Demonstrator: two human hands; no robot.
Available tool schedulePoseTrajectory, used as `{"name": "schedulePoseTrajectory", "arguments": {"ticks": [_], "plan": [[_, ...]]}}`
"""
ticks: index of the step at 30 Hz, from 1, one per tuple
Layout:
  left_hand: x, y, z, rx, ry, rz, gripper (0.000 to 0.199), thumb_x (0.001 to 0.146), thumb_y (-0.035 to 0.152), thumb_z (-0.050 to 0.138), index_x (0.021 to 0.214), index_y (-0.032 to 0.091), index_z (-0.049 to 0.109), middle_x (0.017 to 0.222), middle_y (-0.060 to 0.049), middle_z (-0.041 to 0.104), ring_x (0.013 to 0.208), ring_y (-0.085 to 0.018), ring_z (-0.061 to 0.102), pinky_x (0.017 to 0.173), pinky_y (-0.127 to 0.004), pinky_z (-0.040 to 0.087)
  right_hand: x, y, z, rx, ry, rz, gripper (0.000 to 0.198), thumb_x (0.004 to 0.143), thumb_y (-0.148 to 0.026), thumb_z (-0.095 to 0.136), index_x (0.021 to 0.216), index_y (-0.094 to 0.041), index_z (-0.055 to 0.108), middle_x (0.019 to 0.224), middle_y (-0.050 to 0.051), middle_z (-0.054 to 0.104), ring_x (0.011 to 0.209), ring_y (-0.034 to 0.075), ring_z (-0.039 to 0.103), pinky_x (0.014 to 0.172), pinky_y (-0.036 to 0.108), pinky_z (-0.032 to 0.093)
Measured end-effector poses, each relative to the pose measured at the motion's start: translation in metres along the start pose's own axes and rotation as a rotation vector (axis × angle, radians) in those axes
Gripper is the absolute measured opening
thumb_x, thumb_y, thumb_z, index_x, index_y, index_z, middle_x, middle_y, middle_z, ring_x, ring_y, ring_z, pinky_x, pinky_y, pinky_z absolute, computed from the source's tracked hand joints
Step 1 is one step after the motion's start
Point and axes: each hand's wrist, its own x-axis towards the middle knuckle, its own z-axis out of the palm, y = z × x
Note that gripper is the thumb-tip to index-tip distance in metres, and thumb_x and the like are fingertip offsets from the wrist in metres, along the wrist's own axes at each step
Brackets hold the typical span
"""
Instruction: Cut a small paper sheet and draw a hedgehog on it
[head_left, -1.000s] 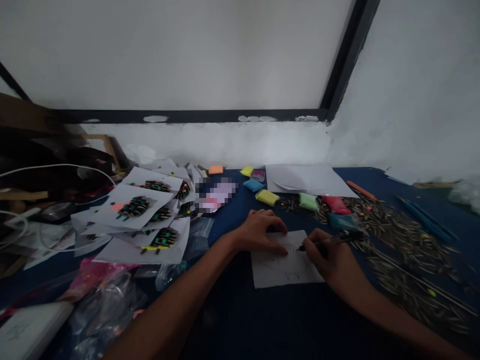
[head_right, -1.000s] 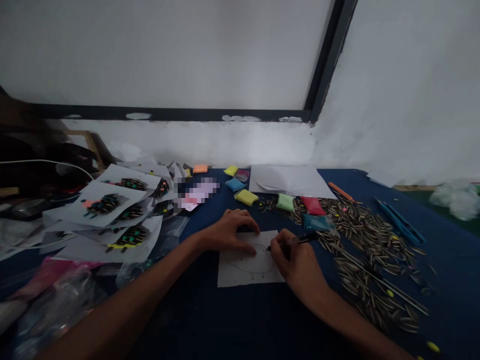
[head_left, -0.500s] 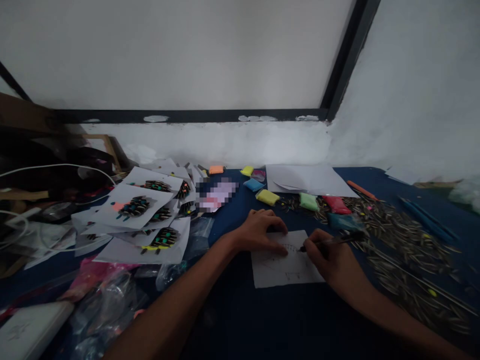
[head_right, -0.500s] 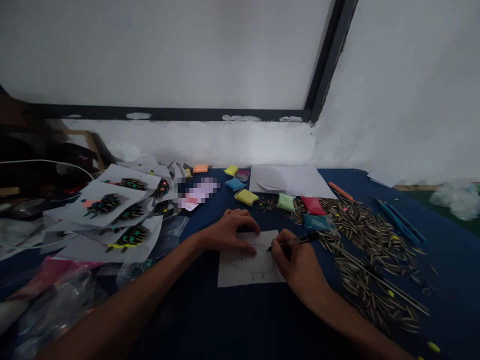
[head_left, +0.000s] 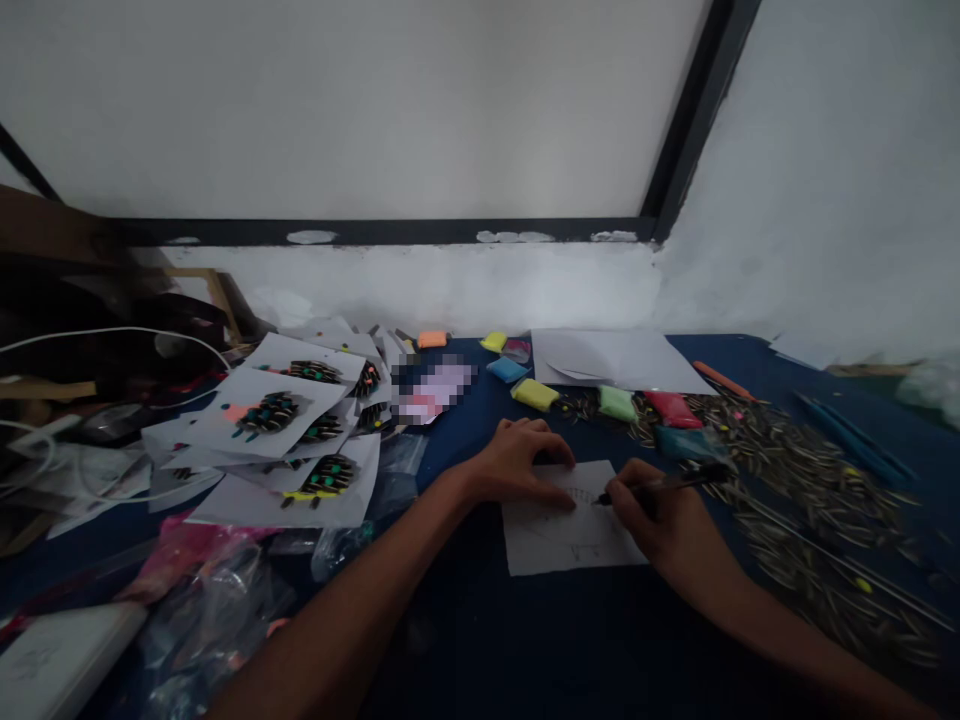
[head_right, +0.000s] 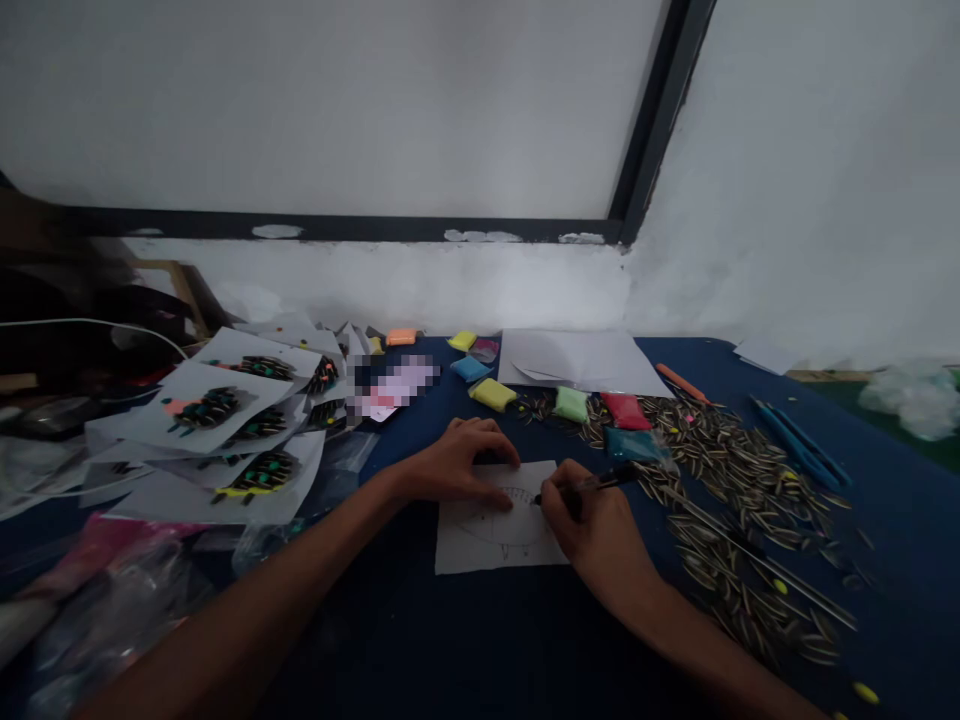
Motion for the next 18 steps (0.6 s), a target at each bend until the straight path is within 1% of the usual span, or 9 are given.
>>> {"name": "schedulePoseTrajectory", "arguments": {"ticks": [4,9,13,18], "plan": [[-0.0003,0.0,-0.0002,-0.012,0.002,0.006,0.041,0.064,0.046,0.077,0.097,0.024,0.066,0.096,-0.001,0.055,0.097,-0.021,0.052,0.089,-0.036,0.029,0.0,-0.0006,0.0004,-0.001,0.0,0.008,0.027,0.085,-0.037,0.041,0.063,-0.022,0.046,0.054,-0.002,0.049,0.046,0.014,0.049,0.044,0.026,0.034],[-0.0004,0.0007,-0.0005,-0.021,0.001,0.003,0.041,0.064,0.047,0.077,0.097,0.025,0.066,0.097,-0.001,0.055,0.097,-0.021,0.051,0.089,-0.036,0.028,0.0008,-0.0008,0.0004,-0.014,0.017,0.008,0.026,0.085,-0.036,0.042,0.063,-0.022,0.045,0.05,-0.004,0.044,0.044,0.012,0.044,0.042,0.025,0.031],[-0.0004,0.0018,-0.001,-0.01,0.0,-0.007,0.04,0.064,0.046,0.077,0.097,0.025,0.066,0.097,-0.001,0.055,0.099,-0.021,0.051,0.089,-0.036,0.029,0.0006,-0.0017,-0.0004,0.006,0.009,0.018,0.025,0.085,-0.037,0.042,0.064,-0.022,0.045,0.049,-0.005,0.042,0.043,0.012,0.044,0.041,0.024,0.029],[-0.0001,0.0002,-0.0006,-0.005,-0.003,0.005,0.042,0.064,0.048,0.076,0.097,0.025,0.066,0.099,-0.001,0.056,0.098,-0.022,0.051,0.089,-0.036,0.029,0.0011,-0.0025,-0.001,0.019,-0.008,0.025,0.026,0.084,-0.037,0.042,0.064,-0.022,0.046,0.05,-0.004,0.045,0.044,0.013,0.046,0.042,0.025,0.031]]}}
